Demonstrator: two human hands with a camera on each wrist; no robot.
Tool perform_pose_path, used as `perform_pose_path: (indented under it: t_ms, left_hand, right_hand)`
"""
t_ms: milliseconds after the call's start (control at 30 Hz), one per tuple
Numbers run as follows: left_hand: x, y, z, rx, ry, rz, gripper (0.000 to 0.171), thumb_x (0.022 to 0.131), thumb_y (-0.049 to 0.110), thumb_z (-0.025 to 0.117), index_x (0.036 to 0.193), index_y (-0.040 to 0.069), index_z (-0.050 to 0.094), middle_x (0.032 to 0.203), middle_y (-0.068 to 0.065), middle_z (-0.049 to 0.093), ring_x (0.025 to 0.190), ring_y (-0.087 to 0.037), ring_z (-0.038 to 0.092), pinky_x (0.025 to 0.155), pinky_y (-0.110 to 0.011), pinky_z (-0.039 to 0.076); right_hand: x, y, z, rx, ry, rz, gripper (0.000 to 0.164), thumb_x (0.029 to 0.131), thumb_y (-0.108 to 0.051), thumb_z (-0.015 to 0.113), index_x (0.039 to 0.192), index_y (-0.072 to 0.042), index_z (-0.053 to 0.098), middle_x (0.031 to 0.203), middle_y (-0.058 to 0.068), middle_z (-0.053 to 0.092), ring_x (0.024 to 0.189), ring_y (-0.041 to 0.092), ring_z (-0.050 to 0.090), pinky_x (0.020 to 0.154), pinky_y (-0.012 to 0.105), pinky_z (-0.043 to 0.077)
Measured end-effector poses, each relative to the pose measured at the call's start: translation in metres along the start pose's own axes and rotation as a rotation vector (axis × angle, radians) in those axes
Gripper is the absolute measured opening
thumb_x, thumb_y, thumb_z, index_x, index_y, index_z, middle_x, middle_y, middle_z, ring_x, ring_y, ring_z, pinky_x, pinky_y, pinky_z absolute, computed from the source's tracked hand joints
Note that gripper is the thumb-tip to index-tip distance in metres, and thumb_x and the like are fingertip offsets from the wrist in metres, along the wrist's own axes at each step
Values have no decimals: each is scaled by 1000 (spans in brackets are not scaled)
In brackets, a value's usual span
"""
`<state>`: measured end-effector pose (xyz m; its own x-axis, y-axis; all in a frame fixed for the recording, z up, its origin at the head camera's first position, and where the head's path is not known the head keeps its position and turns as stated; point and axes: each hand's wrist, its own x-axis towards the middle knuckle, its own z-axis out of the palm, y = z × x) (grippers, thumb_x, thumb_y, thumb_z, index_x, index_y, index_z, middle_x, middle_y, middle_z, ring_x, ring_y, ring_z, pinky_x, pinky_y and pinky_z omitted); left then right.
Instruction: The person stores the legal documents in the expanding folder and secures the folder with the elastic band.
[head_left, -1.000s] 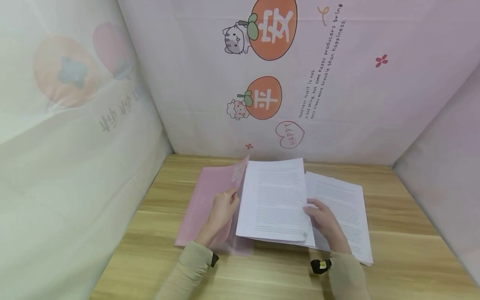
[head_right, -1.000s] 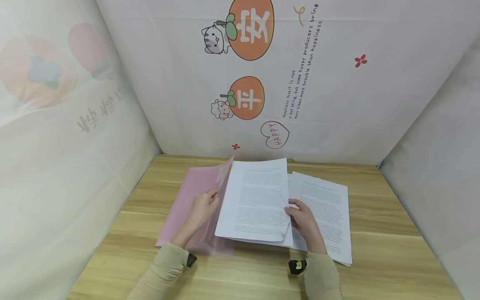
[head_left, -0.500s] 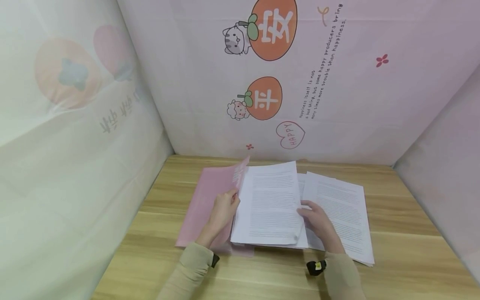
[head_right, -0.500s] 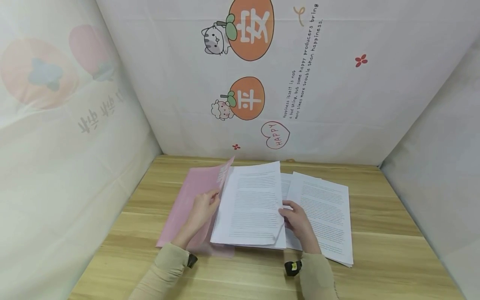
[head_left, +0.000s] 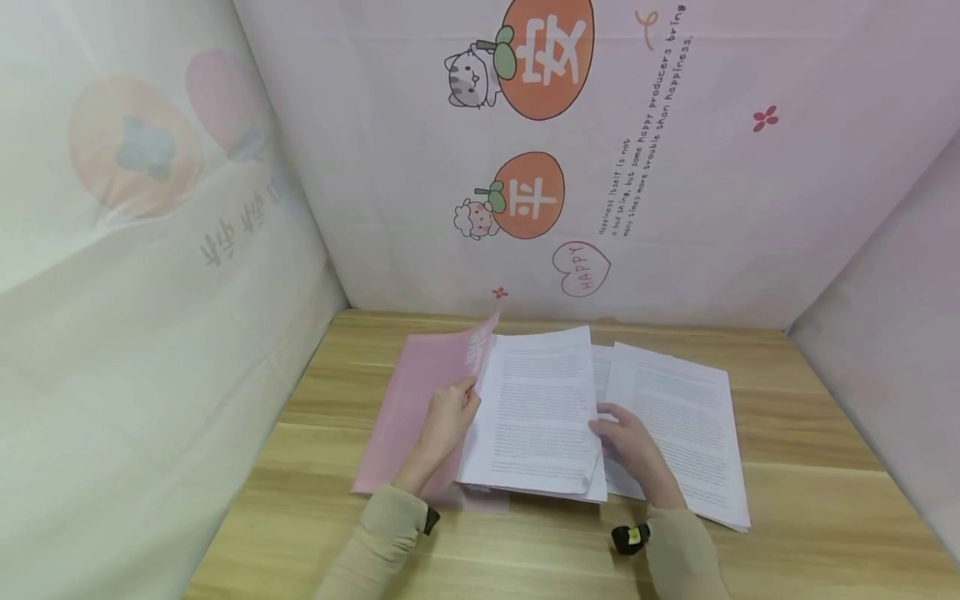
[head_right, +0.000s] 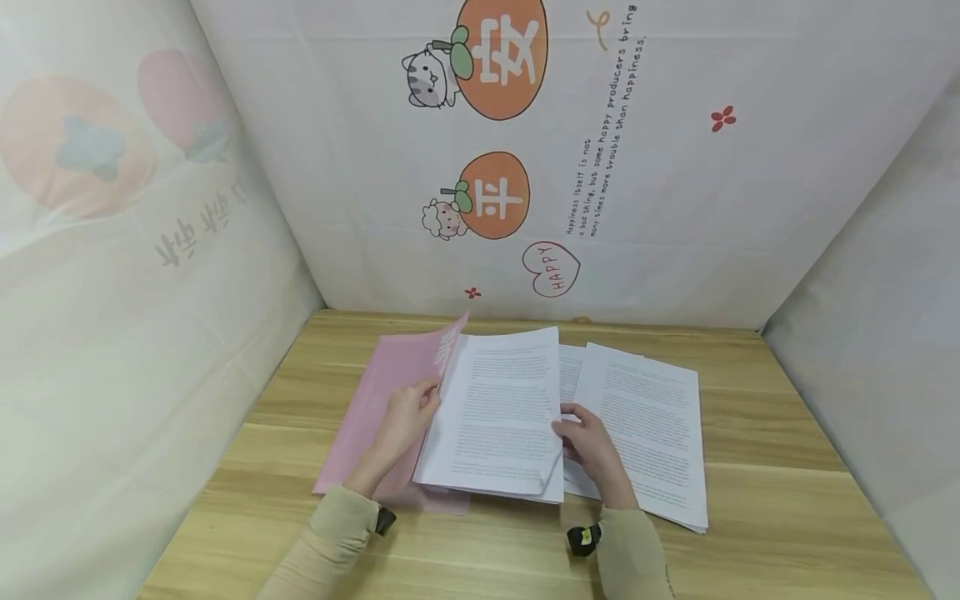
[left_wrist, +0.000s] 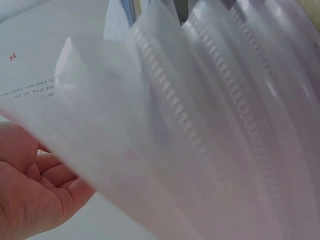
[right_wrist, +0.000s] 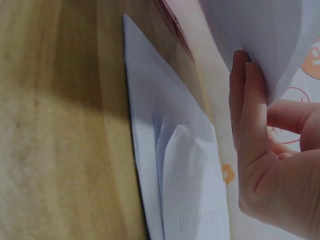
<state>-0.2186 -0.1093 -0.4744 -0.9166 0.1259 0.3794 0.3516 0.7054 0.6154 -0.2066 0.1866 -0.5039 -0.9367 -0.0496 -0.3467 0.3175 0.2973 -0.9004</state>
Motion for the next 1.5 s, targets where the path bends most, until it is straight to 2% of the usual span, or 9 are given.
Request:
perform_pose_path:
  t_ms: [333, 433, 667, 800, 1167, 1300, 1500]
  left_hand:
    - [1, 0, 1, 1, 1, 2, 29, 88, -3, 53, 111, -10, 69, 55, 6, 35, 47, -2, 24, 42, -11, 18]
    - [1, 0, 2, 1, -4, 1, 30, 88, -3, 53, 113, -10, 68, 55, 5, 38, 46, -1, 25, 42, -10, 19]
    - [1, 0, 1, 26, 10, 4, 27, 87, -2, 54, 108, -8, 71, 55, 0, 46, 47, -2, 27, 43, -11, 19]
    - [0, 1, 0, 14, 7, 1, 29, 87, -2, 55, 112, -8, 70, 57, -2, 51, 47, -3, 30, 42, -11, 22]
    - [0, 0, 1, 26, 8, 7, 29, 88, -1, 55, 110, -7, 71, 60, -5, 56, 49, -4, 32, 44, -13, 25]
    - [0, 0, 2, 27, 9, 12, 27, 87, -1, 55, 108, -7, 71, 59, 0, 48, 50, -4, 30, 45, -13, 24]
    - [1, 1, 2, 6, -11, 9, 19, 87, -3, 54, 97, -7, 71, 59, 5, 34, 50, -3, 26, 45, -13, 21]
  right_hand:
    - [-1, 8, 0, -27, 0, 7, 54, 98, -21, 53, 146, 1, 40, 134, 26, 58, 103, 18, 64, 89, 32, 54]
    - [-1, 9, 1, -32, -3, 2, 54, 98, -22, 53, 146, 1, 40, 134, 26, 58, 106, 20, 64, 90, 35, 54]
    - [1, 5, 9, -32, 5, 5, 53, 98, -21, 53, 146, -1, 41, 136, 26, 57, 111, 23, 64, 95, 38, 54]
    - [3, 3, 12, -30, 6, 1, 54, 99, -22, 51, 148, -1, 39, 138, 27, 55, 115, 27, 63, 98, 41, 53]
    - [7, 1, 10, -21, 13, 10, 54, 100, -23, 50, 149, -3, 39, 141, 25, 54, 126, 34, 57, 107, 47, 48]
    - [7, 0, 10, -7, 11, 11, 55, 99, -23, 51, 148, -3, 39, 140, 25, 54, 124, 34, 58, 107, 47, 48]
    - [6, 0, 17, 23, -13, -3, 56, 98, -23, 54, 148, -1, 38, 138, 25, 55, 112, 22, 64, 95, 34, 54]
